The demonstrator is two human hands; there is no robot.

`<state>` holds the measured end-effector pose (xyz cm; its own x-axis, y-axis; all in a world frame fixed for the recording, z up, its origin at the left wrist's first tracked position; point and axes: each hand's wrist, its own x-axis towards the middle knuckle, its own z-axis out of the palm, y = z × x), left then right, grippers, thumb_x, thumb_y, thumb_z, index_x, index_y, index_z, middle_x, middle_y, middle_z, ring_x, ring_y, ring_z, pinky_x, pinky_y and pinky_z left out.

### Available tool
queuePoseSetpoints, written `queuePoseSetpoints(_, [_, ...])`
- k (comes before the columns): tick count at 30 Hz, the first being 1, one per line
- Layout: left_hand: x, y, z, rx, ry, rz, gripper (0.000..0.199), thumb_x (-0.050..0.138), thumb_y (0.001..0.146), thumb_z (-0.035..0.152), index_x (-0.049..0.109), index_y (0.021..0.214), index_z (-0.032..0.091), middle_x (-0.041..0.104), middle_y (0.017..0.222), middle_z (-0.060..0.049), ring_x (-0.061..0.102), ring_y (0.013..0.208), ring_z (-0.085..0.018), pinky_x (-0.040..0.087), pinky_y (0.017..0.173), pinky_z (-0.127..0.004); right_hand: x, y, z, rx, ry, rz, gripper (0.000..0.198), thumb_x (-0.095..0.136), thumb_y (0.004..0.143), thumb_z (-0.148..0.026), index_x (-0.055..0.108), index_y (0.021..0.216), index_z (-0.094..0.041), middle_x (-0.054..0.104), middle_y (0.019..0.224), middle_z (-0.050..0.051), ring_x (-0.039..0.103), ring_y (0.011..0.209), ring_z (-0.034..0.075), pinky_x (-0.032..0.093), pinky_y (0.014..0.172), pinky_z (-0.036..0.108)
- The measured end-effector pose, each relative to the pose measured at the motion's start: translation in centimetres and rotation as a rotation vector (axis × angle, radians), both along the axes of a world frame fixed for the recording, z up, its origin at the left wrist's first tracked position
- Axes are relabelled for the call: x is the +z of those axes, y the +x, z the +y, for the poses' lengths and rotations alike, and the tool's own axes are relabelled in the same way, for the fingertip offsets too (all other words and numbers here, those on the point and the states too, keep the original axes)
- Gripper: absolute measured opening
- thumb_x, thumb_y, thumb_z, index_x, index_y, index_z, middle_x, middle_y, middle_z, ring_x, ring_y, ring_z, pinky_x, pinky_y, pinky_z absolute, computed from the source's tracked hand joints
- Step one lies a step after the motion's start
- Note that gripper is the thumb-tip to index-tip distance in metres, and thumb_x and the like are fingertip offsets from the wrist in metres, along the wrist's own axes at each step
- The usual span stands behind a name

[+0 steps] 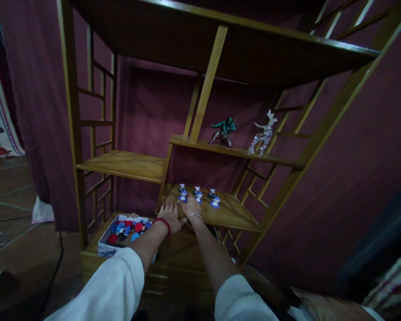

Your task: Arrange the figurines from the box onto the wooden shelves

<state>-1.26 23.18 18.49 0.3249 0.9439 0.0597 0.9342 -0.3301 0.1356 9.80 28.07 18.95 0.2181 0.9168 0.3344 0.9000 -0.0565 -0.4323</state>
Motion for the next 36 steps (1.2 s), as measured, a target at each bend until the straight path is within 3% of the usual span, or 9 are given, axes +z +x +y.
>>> queuePoseSetpoints(23, [-0.1,-0.1,0.4,-0.013,-0.026,0.032,0.082,0.029,0.075,0.053,0.014,0.137,0.001,0.009,0.144,-0.018,0.005,0.132,-0.030,0.008,0.104,-0.045,0.2,-0.9,0.6,0.029,-0.020,-0.021,0.033,0.055,0.073,-0.035,0.055,0.105,-0.025,0.063,0.103,0.005,0.060,0.092,0.023,0.043,0.072,0.029])
queuePoseSetpoints(30, [1.1,-0.2,-0.2,-0.003,-0.086,0.027,0.085,0.031,0.074,0.055,0.012,0.138,0.003,0.004,0.145,-0.016,0.001,0.132,-0.028,0.005,0.105,-0.043,-0.6,-0.4,0.3,0.114,0.113,0.098,0.031,0.054,0.074,-0.028,0.054,0.104,-0.019,0.061,0.102,0.006,0.059,0.084,0.016,0.043,0.073,0.025])
queuePoseSetpoints(33, [1.4,-0.3,-0.6,-0.002,-0.098,0.027,0.084,0.033,0.073,0.054,0.013,0.138,0.004,0.004,0.145,-0.016,0.000,0.132,-0.028,0.005,0.105,-0.044,-0.9,0.5,-0.5,0.002,0.210,0.207,0.029,0.051,0.075,-0.025,0.052,0.102,-0.016,0.060,0.098,0.006,0.058,0.078,0.014,0.042,0.074,0.024])
queuePoseSetpoints(36, [1.5,-0.4,-0.8,-0.013,-0.088,0.036,0.084,0.037,0.073,0.051,0.013,0.138,0.004,0.006,0.144,-0.017,0.002,0.132,-0.029,0.006,0.105,-0.044,-0.8,1.8,-1.5,-0.161,0.276,0.238,0.032,0.051,0.074,-0.024,0.049,0.105,-0.015,0.057,0.099,0.009,0.055,0.088,0.018,0.041,0.080,0.027])
